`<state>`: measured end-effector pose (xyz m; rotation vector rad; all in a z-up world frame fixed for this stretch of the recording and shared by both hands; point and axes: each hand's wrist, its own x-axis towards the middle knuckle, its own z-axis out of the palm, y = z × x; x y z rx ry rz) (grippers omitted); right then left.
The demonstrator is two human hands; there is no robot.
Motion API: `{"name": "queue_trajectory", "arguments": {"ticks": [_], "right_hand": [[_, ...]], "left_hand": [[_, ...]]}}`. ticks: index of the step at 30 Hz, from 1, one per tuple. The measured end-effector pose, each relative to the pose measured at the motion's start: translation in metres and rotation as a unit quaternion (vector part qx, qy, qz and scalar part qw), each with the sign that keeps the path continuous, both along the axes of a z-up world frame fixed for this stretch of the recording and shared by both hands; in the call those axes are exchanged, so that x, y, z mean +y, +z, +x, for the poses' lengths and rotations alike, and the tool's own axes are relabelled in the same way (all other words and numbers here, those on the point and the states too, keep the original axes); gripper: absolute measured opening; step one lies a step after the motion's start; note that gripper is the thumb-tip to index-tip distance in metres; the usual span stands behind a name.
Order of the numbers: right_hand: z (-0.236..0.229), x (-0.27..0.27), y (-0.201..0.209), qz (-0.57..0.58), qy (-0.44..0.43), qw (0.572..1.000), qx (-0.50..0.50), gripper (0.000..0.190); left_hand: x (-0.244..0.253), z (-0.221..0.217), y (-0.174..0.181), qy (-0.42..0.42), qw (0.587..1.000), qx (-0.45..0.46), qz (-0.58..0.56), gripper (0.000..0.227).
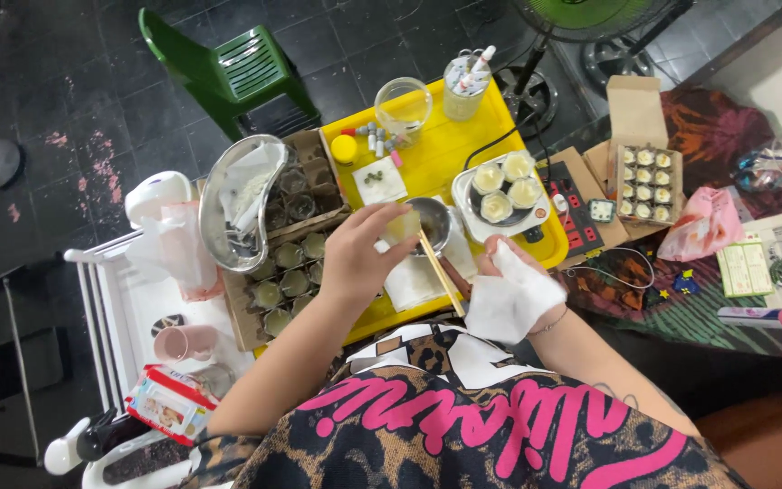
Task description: Cleaning and preparing glass jars for candle making using paper towels and tongs.
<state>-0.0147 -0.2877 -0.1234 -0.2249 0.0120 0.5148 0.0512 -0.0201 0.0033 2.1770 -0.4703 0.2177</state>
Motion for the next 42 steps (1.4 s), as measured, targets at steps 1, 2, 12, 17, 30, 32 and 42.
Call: {"name": "queue_trajectory", "arguments": {"ticks": [1, 2, 12, 17, 30, 32, 42], "right_hand": [[-0.001, -0.005, -0.003, -0.001, -0.003, 1.000, -0.001, 0.025], [-0.002, -0.009, -0.006, 0.016, 0.003, 1.000, -0.015, 0.028], [-0.036, -0.052, -0.014, -0.090, -0.065, 0.989, 0.099, 0.030], [-0.044, -0.052, 0.010, -0.094, -0.112, 0.980, 0.134, 0.038], [-0.048, -0.064, -0.024, -0.120, -0.073, 0.977, 0.158, 0.028], [-0.044, -0.064, -0.028, -0.148, -0.072, 0.966, 0.201, 0.029], [-0.013, -0.050, -0.002, -0.237, 0.015, 0.937, 0.255, 0.027]], "left_hand": [[-0.006, 0.009, -0.006, -0.003, 1.000, -0.001, -0.001, 0.041], [-0.012, 0.017, -0.012, -0.017, 1.000, 0.001, 0.002, 0.040], [-0.079, 0.126, -0.126, -0.049, 0.988, 0.024, 0.145, 0.034], [-0.090, 0.151, -0.158, -0.025, 0.982, 0.059, 0.176, 0.030], [-0.106, 0.175, -0.218, -0.017, 0.975, 0.094, 0.199, 0.046], [-0.104, 0.166, -0.186, -0.016, 0.973, 0.105, 0.204, 0.055], [-0.021, 0.081, -0.087, 0.015, 0.986, 0.103, 0.128, 0.035]]}}
